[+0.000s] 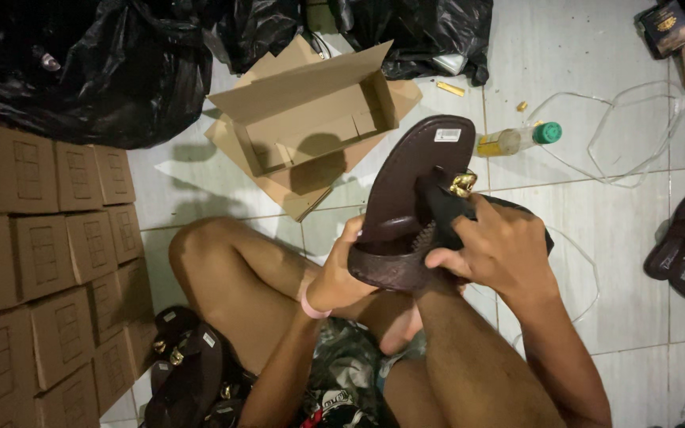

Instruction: The person sits on the floor and wipes a brown sandal with a black cloth, turning it over to clean the straps and sole. After wiping, the person places the sandal into a cardboard box and closes the box.

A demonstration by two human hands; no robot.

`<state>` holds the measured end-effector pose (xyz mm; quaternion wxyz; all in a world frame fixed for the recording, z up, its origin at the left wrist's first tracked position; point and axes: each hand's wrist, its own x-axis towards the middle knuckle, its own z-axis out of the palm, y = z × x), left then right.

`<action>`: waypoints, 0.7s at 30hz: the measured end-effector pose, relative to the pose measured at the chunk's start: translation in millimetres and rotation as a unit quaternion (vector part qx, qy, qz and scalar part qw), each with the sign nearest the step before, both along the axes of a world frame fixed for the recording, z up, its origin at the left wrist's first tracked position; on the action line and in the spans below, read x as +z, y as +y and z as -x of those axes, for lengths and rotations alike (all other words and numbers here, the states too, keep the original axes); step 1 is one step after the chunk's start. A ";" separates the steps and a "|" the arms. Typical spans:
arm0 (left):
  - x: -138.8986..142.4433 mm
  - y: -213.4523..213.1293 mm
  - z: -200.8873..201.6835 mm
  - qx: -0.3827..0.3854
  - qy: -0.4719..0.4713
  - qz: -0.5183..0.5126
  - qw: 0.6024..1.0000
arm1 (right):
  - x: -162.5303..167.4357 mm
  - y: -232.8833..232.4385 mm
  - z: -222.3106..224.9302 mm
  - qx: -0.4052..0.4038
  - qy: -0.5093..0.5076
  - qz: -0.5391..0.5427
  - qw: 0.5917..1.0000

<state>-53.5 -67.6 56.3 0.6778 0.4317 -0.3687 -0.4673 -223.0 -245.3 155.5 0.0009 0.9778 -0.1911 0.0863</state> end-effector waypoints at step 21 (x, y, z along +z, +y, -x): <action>-36.4 9.8 -7.5 -0.015 0.055 -0.081 0.995 | -9.0 -16.3 27.4 0.170 -0.170 -0.214 0.947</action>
